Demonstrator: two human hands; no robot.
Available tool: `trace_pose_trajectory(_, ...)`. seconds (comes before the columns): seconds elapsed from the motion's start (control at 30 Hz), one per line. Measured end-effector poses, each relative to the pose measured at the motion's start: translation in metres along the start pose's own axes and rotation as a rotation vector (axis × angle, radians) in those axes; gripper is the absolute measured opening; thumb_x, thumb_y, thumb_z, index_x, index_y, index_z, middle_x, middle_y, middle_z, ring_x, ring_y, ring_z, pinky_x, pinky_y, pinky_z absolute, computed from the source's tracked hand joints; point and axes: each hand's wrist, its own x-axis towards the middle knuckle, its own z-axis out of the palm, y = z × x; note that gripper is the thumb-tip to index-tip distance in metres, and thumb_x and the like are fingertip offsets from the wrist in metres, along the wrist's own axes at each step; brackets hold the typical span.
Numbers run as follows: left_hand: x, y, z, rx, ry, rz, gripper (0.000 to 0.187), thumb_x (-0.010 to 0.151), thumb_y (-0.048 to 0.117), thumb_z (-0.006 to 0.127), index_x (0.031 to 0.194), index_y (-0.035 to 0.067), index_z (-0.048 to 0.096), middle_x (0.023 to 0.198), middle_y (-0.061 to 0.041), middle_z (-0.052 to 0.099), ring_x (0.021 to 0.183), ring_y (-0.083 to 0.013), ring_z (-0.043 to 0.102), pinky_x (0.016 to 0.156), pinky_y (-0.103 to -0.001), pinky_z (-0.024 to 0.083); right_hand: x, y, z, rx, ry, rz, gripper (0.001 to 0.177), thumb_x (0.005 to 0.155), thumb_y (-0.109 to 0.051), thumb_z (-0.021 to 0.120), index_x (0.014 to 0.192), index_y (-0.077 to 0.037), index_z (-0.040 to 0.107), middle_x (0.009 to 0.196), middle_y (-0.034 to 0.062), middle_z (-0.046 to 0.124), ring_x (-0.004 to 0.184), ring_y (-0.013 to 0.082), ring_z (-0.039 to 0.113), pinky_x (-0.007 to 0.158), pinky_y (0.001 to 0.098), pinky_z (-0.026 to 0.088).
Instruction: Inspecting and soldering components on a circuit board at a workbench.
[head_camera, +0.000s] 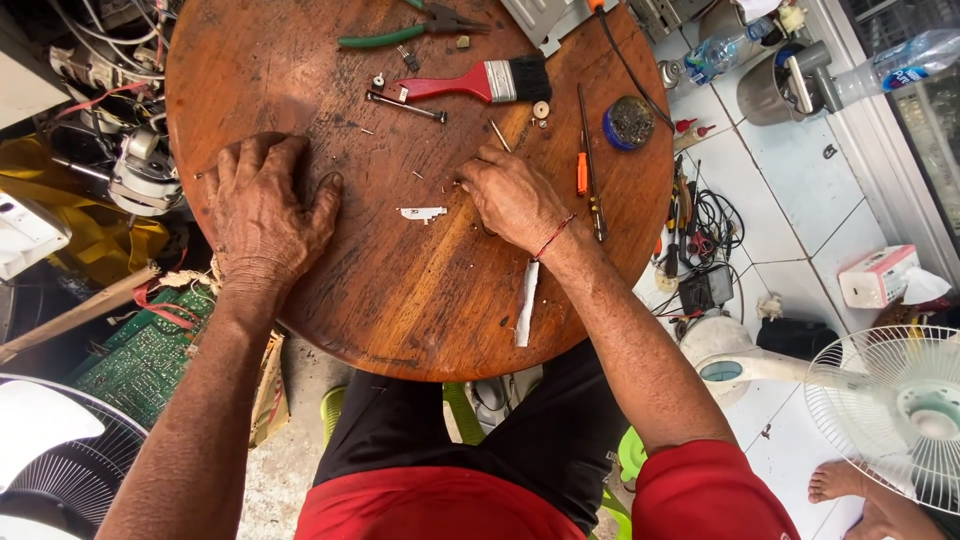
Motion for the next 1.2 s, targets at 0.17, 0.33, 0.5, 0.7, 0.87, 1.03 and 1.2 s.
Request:
trace_pose_trajectory(0.17,0.000,0.002,0.000,-0.004,0.011,0.000,0.045,0.095,0.039,0.071,0.130,0.011,0.070,0.125,-0.011,0.061,0.123,-0.0298,0.053,0.099,-0.045,0.043,0.007,-0.019,0.004,0.022,-0.033,0.022,0.020,0.105,-0.015,0.058,0.107,-0.004,0.074,0.105,0.0212,0.071,0.086,0.0298,0.075,0.077,0.0348,0.062)
trace_pose_trajectory(0.33,0.000,0.000,0.001,-0.024,0.011,-0.018,0.045,0.094,0.039,0.071,0.130,0.012,0.070,0.123,-0.010,0.060,0.120,-0.0309,0.052,0.096,-0.047,0.045,0.013,0.001,0.030,-0.090,-0.005,-0.087,0.012,0.102,-0.017,0.062,0.104,-0.011,0.072,0.100,0.0131,0.066,0.093,0.0317,0.073,0.073,0.0363,0.061)
trace_pose_trajectory(0.5,0.000,-0.006,0.006,0.000,0.012,0.011,0.046,0.094,0.042,0.072,0.129,0.012,0.071,0.123,-0.010,0.061,0.122,-0.0310,0.054,0.099,-0.046,0.044,0.005,0.001,-0.005,-0.027,-0.017,-0.038,0.011,0.101,-0.012,0.062,0.106,-0.006,0.070,0.100,0.0165,0.066,0.096,0.0359,0.072,0.078,0.0406,0.061)
trace_pose_trajectory(0.7,0.002,-0.004,0.004,0.007,-0.002,0.008,0.045,0.094,0.040,0.071,0.131,0.013,0.070,0.121,-0.011,0.060,0.119,-0.0322,0.054,0.098,-0.047,0.042,-0.004,0.022,-0.025,0.082,-0.077,0.041,0.017,0.101,-0.004,0.064,0.113,0.003,0.074,0.105,0.0266,0.071,0.101,0.0408,0.073,0.090,0.0428,0.061)
trace_pose_trajectory(0.87,-0.001,-0.004,0.003,0.018,-0.008,0.002,0.047,0.094,0.042,0.070,0.131,0.012,0.070,0.122,-0.011,0.061,0.119,-0.0322,0.054,0.099,-0.047,0.042,-0.007,-0.004,-0.017,0.025,-0.132,0.013,0.020,0.101,-0.009,0.067,0.116,0.003,0.073,0.109,0.0283,0.070,0.103,0.0411,0.073,0.091,0.0452,0.061)
trace_pose_trajectory(1.03,0.000,-0.004,0.002,-0.005,0.010,0.028,0.046,0.094,0.039,0.071,0.130,0.010,0.070,0.123,-0.013,0.062,0.119,-0.0328,0.055,0.098,-0.047,0.042,0.002,-0.003,-0.002,-0.008,-0.130,-0.001,0.018,0.103,-0.008,0.065,0.115,0.000,0.075,0.117,0.0280,0.070,0.106,0.0408,0.074,0.094,0.0437,0.062)
trace_pose_trajectory(1.2,-0.001,-0.009,0.008,0.008,0.007,0.029,0.047,0.096,0.042,0.071,0.130,0.010,0.071,0.123,-0.013,0.062,0.120,-0.0335,0.054,0.099,-0.045,0.040,0.006,-0.007,-0.001,-0.155,-0.185,-0.004,0.017,0.102,-0.010,0.066,0.115,-0.004,0.074,0.117,0.0261,0.071,0.105,0.0378,0.074,0.092,0.0424,0.062)
